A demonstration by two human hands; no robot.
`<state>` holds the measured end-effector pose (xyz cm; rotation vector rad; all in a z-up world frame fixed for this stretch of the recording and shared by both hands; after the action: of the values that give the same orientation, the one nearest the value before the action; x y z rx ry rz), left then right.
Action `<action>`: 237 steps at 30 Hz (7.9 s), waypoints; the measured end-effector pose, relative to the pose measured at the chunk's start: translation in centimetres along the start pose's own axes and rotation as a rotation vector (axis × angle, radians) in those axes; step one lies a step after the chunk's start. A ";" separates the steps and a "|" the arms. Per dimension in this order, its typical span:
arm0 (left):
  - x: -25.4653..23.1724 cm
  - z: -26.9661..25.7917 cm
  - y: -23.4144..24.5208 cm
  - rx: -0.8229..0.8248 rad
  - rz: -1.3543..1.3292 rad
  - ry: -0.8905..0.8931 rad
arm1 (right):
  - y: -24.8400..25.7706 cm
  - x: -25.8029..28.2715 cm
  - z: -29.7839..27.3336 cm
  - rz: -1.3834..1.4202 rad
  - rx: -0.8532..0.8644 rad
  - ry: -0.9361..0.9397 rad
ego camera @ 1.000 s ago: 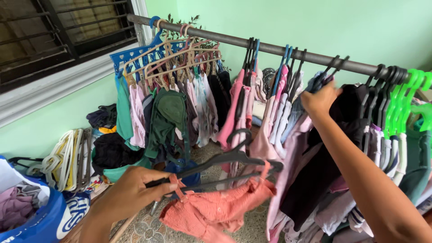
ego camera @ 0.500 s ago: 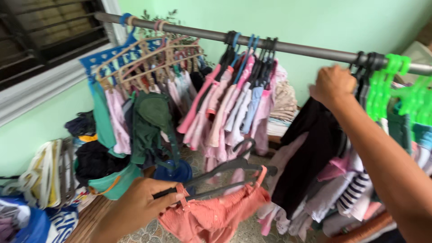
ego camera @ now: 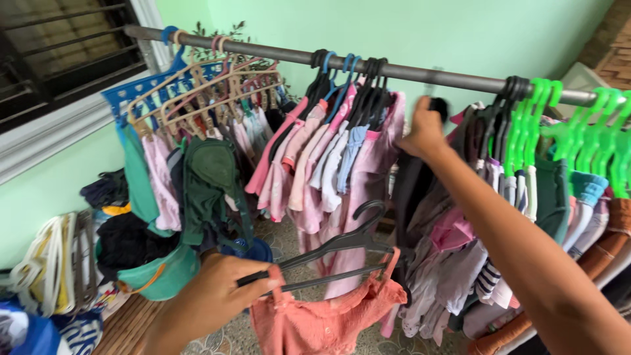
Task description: The person takes various items of clothing from a blue laundry bag, places them onto hangers, and hangs them onto a metal drying rack.
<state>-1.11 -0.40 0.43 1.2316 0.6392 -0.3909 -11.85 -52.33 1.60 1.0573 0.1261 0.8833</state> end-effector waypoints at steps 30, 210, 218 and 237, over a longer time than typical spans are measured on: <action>-9.7 32.5 -17.2 -0.512 0.043 -0.039 | 16.6 -13.7 0.3 0.120 -0.110 0.111; 76.8 -39.7 39.1 -0.509 -0.594 1.081 | -54.9 93.5 -29.6 1.350 1.460 -0.862; 80.2 -31.7 36.4 -0.210 -2.407 0.068 | -45.1 90.6 -38.3 0.904 1.630 0.040; 62.2 -22.7 39.3 -0.893 -2.258 0.111 | -38.6 88.2 -37.4 0.564 0.710 0.081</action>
<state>64.61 36.76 -14.73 -0.8275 1.8346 -1.5805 50.30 26.86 -21.50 1.7663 0.2245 1.4461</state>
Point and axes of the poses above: each hand's wrist, its own z-axis towards the middle knuckle, its own y-axis out of the back of the hand, x = y × z, the point moved 1 cm from there along z, towards the middle knuckle, and after that the axes turned 2 degrees about x, right-handed, at the moved point
